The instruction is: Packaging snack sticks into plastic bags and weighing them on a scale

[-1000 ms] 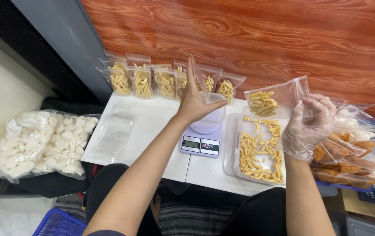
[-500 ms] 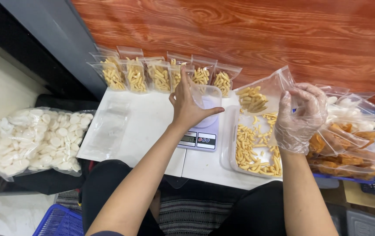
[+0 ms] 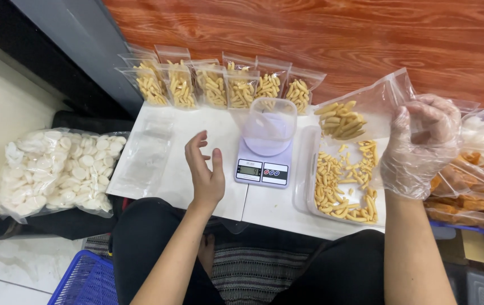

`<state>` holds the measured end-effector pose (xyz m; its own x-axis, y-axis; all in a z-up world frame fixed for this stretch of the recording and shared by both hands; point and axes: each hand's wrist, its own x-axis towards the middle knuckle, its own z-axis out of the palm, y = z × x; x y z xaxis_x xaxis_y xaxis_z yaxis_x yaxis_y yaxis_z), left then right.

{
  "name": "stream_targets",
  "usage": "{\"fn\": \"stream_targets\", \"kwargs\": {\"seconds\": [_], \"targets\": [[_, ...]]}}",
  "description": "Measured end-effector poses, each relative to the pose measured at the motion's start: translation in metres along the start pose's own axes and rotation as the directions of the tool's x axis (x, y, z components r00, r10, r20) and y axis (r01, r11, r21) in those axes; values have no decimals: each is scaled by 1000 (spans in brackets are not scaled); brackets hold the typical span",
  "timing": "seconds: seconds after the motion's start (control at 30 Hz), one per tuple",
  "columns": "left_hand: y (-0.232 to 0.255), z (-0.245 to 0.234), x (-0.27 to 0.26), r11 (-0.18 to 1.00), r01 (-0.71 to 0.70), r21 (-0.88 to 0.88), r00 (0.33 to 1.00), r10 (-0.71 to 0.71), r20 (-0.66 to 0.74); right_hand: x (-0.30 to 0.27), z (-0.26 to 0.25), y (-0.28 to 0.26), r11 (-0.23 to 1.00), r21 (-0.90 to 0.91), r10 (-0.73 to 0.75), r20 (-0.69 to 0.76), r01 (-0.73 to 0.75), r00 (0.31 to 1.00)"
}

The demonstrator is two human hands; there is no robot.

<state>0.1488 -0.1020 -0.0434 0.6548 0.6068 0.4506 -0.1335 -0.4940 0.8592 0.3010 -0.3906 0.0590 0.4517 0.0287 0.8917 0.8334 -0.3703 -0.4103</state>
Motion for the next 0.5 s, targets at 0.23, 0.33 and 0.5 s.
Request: {"fn": "stream_targets", "kwargs": {"seconds": [0.23,0.33,0.5], "targets": [[-2,6,-38,918,-254,305,759,-6,651,-2,-3,0,1000,1,-20,53,20,998],[3,24,-59,886,-205,416,656,-191,730,-3,-2,0,1000,5,-9,74,8,997],[-9,45,-72,799,-229,556,622,-319,715,-6,0,1,999,38,-2,73,0,997]]}}
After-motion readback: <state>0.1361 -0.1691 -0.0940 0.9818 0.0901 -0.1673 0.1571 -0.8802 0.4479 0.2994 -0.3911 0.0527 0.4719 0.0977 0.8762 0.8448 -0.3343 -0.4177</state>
